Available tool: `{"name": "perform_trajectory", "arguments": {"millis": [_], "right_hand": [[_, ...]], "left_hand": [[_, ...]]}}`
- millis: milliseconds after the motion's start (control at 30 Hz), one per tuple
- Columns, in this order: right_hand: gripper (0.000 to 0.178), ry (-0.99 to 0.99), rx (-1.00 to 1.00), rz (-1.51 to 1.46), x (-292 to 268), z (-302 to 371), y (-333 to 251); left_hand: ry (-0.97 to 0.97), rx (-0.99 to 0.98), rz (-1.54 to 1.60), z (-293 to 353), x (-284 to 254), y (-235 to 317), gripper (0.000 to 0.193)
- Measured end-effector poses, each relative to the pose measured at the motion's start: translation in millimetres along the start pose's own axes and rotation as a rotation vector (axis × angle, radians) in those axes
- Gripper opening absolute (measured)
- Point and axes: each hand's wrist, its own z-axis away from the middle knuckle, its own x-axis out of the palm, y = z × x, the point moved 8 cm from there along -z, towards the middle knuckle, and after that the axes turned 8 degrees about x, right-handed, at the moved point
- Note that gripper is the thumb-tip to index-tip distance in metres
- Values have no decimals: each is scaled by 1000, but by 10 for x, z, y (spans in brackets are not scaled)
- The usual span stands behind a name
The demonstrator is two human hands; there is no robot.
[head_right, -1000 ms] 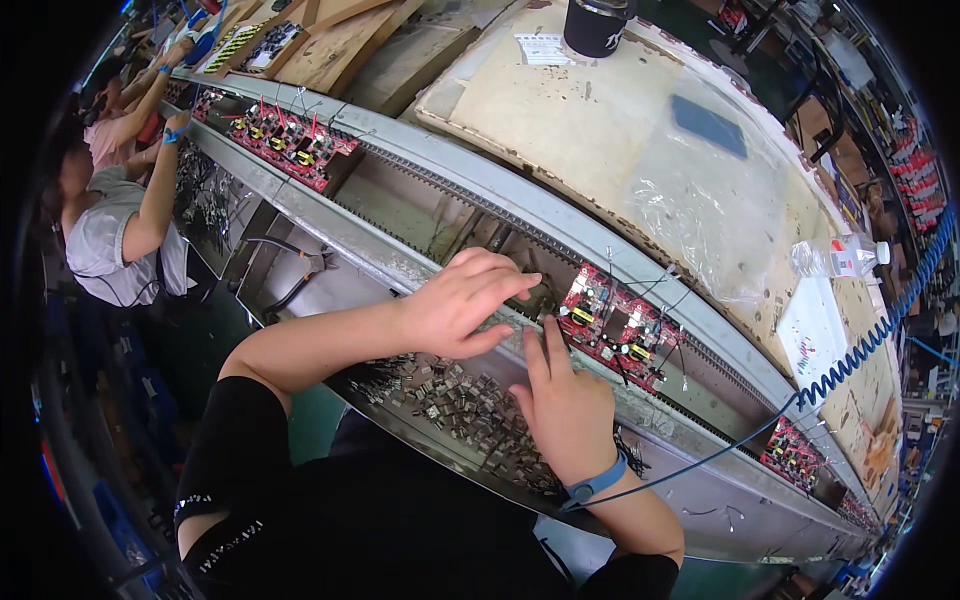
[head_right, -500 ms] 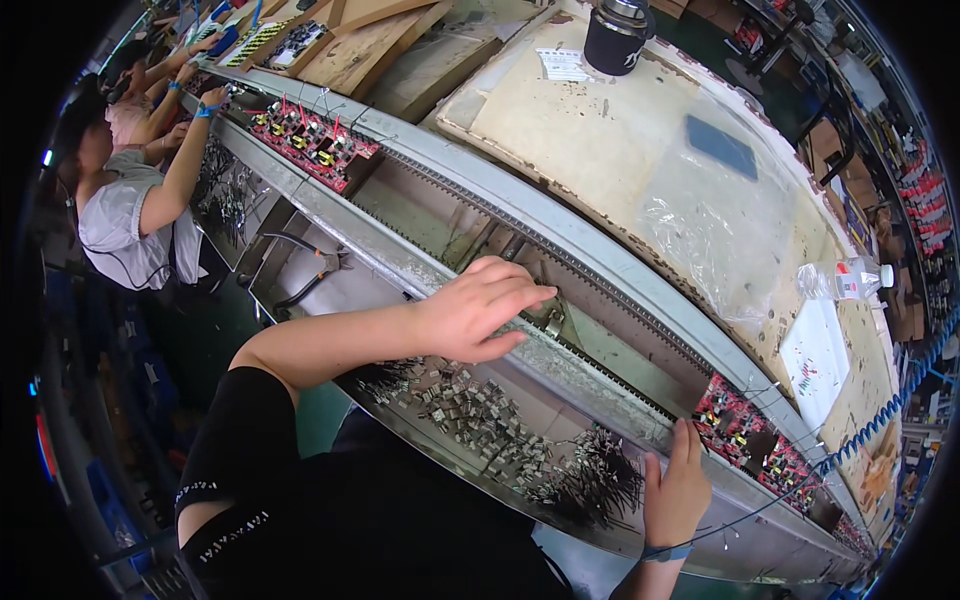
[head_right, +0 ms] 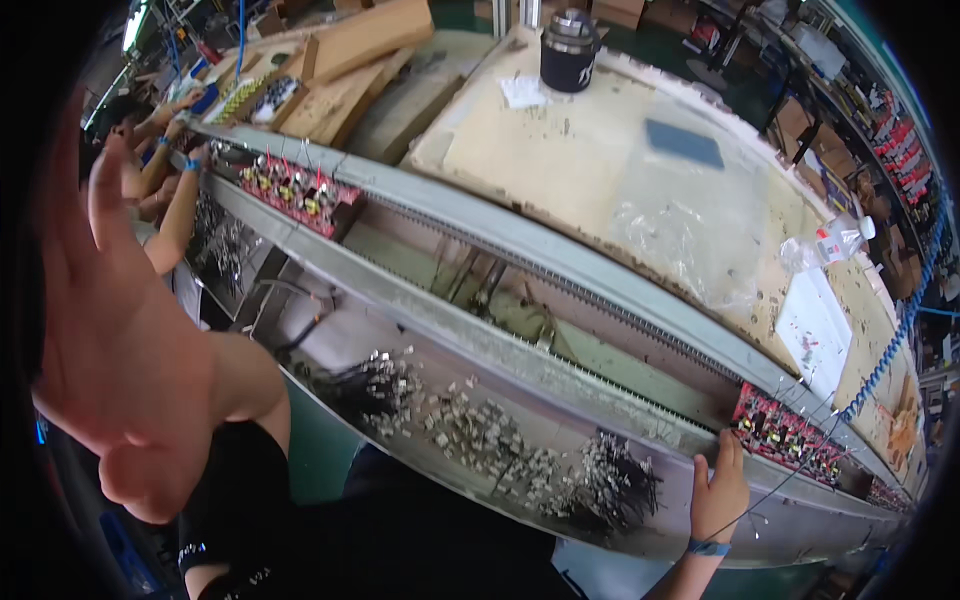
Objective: The person positions circuit boards along an assembly line track, picks up wires and metal connectors from a tray, and attaches them to the circuit boards by hand.
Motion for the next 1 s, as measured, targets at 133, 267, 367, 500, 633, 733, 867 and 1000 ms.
{"name": "perform_trajectory", "arguments": {"millis": [133,267,367,500,633,733,867,1000], "right_hand": [[45,6,11,-10,174,0,-63],[42,-25,76,-95,-42,51,-119],[40,2,77,-84,6,-17,-165],[41,19,78,-117,41,32,-100],[41,23,105,-108,85,43,-19],[42,106,36,-81,96,84,65],[42,92,60,-90,73,65,54],[42,82,77,-96,142,111,29]], "left_hand": [[35,-20,-14,37,7,-75,73],[55,-94,-13,-211,245,103,72],[78,-89,-10,-221,259,-19,71],[89,-76,-11,-228,243,121,71],[75,-33,-31,-361,342,72,70],[57,-17,-52,-446,214,27,69],[71,-6,-67,-569,249,-26,69],[112,-1,-63,-560,253,-23,68]]}}
